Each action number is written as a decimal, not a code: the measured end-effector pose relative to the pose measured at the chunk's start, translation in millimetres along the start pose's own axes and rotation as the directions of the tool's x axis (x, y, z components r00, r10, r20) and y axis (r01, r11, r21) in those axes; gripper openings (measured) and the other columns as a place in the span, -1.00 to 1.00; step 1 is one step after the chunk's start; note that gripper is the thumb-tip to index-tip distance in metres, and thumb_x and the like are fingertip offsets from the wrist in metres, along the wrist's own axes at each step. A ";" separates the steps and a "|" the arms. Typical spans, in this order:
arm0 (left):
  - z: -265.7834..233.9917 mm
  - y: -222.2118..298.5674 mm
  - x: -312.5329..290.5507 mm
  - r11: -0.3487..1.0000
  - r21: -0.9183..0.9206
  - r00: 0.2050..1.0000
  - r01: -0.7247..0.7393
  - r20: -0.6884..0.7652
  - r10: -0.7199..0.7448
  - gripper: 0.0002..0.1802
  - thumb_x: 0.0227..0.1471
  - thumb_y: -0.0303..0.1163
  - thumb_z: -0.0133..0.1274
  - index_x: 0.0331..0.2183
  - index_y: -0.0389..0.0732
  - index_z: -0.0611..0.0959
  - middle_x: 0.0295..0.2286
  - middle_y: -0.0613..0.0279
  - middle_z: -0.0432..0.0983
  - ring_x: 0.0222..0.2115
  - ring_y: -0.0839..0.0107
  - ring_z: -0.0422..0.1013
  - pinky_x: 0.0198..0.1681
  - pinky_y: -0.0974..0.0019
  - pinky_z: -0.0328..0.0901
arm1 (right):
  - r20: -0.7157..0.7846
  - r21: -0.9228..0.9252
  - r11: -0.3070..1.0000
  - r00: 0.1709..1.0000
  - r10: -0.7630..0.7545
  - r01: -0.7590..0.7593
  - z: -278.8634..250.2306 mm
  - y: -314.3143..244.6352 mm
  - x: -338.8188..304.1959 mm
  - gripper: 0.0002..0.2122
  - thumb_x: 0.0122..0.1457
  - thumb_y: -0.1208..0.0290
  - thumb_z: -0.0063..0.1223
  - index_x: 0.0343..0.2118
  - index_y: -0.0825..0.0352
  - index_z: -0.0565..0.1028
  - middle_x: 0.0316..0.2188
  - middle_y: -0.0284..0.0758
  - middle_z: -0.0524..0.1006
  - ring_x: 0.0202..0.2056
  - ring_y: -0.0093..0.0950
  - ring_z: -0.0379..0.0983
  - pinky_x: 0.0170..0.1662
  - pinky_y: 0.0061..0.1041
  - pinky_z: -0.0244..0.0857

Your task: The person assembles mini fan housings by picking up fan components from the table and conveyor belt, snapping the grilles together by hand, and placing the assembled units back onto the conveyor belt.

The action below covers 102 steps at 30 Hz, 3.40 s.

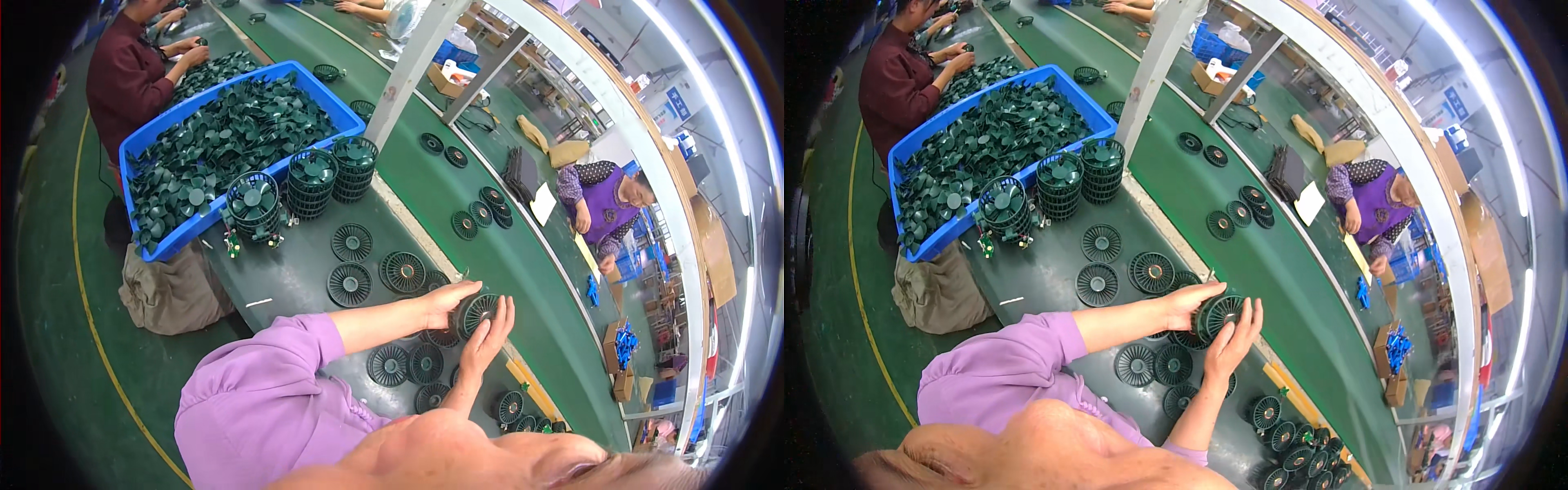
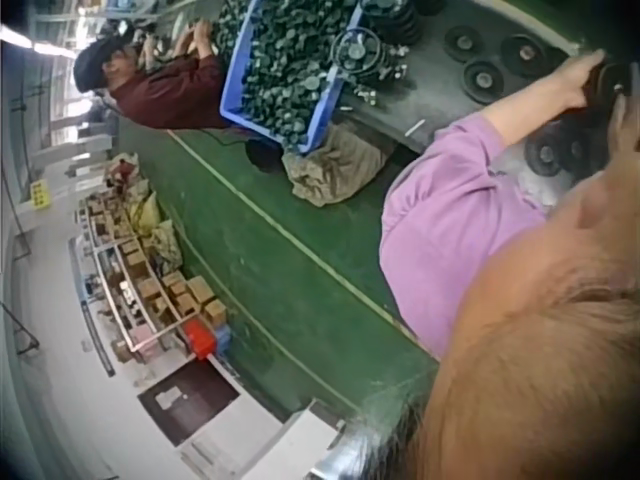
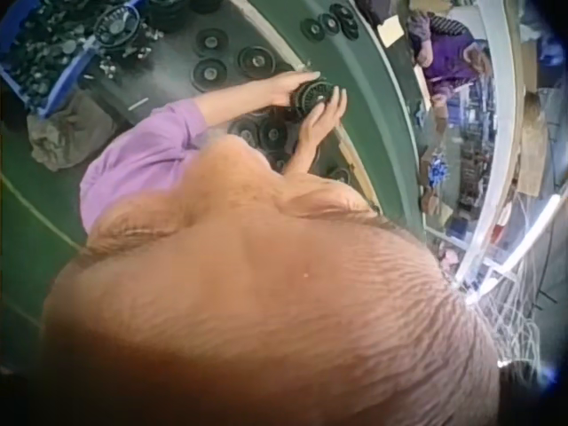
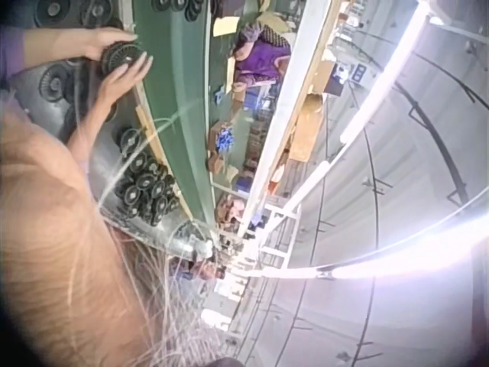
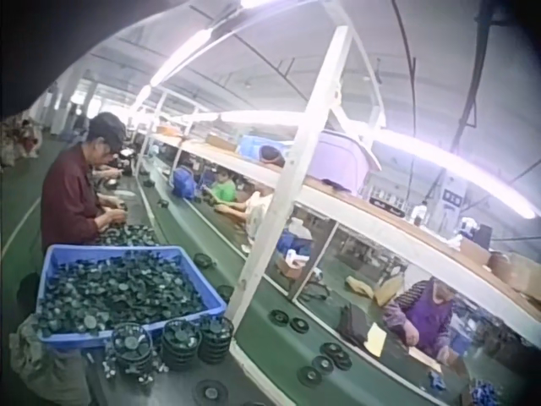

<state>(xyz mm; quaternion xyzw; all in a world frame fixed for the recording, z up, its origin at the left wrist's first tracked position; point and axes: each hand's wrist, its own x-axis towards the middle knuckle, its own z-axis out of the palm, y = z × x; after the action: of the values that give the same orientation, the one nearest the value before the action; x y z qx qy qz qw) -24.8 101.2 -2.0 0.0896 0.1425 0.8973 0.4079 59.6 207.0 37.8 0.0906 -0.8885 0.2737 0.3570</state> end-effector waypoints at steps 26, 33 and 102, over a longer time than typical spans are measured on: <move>37.6 -3.8 -21.9 0.350 0.826 0.788 -0.442 0.172 0.591 -0.62 0.17 -0.38 -0.07 0.00 -0.29 0.38 -0.08 0.14 0.35 0.02 0.40 0.25 0.07 0.29 0.19 | 0.151 0.467 0.866 0.981 0.122 -0.180 25.1 1.1 -21.8 -0.08 0.12 -0.39 -0.48 0.29 0.41 -0.11 0.27 -0.01 0.02 0.26 -0.19 0.00 0.25 -0.28 -0.09; 42.1 -24.6 -27.3 -0.076 0.870 0.593 -0.487 0.393 0.702 -0.73 0.07 -0.37 -0.03 -0.18 -0.26 0.42 -0.14 0.05 0.36 -0.06 0.15 0.27 0.07 0.14 0.12 | 0.229 0.868 0.305 0.861 0.454 -0.392 53.5 9.0 -46.0 -0.37 0.30 -0.12 -0.43 0.26 0.26 0.02 0.19 -0.26 0.15 0.20 -0.36 0.10 0.23 -0.31 -0.01; -47.1 37.5 -57.7 -0.663 0.748 0.850 0.005 0.346 0.397 -0.91 -0.07 -0.39 0.09 -0.43 -0.15 0.59 -0.20 0.29 0.49 0.00 0.23 0.28 0.02 0.15 0.18 | 0.197 -0.669 0.574 0.631 0.750 -0.472 102.0 394.7 199.9 -0.06 -0.25 -0.39 0.11 0.25 -0.11 0.10 0.19 -0.14 0.20 0.21 -0.10 0.07 0.11 0.22 -0.02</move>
<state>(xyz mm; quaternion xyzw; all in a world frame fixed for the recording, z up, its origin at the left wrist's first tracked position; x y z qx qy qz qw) -26.8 25.4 -36.7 0.3258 0.8679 0.3403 -0.1576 -286.4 486.7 -52.6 -0.2793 -0.9565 0.0805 0.0226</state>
